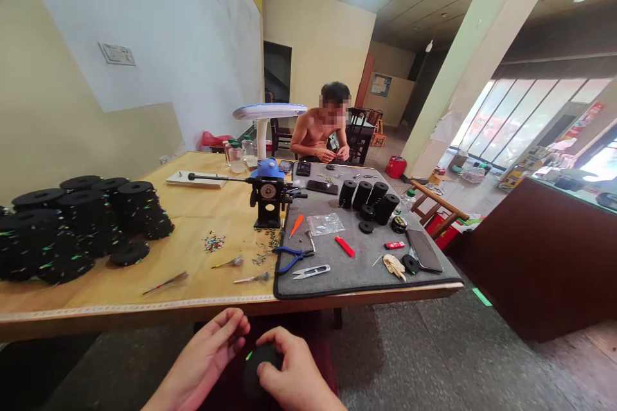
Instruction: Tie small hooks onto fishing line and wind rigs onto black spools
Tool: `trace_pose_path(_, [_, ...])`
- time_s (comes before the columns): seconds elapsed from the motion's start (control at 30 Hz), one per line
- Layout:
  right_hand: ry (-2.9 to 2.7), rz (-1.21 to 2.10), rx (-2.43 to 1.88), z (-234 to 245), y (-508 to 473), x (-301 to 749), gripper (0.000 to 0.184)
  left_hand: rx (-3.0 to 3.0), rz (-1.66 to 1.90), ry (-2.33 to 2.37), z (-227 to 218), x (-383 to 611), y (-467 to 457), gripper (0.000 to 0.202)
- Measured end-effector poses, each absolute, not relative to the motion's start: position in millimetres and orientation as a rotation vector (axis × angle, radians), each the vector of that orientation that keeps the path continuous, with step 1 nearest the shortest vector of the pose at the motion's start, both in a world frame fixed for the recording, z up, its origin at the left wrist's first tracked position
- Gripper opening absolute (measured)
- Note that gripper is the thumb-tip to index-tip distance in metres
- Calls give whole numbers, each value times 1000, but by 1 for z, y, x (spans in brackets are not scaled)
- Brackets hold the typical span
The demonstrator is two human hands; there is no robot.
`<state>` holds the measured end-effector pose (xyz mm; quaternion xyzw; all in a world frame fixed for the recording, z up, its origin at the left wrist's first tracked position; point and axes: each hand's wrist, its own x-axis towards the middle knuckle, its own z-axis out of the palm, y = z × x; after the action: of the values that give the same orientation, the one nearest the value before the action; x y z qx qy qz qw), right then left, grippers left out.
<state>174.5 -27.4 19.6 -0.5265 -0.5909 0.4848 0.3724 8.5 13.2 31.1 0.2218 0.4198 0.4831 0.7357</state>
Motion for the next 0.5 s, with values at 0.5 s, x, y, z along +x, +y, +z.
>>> trace_pose_path(0.5, [-1261, 586, -1857, 28, 47, 323, 28, 105, 1352, 1051, 33, -37, 5, 18])
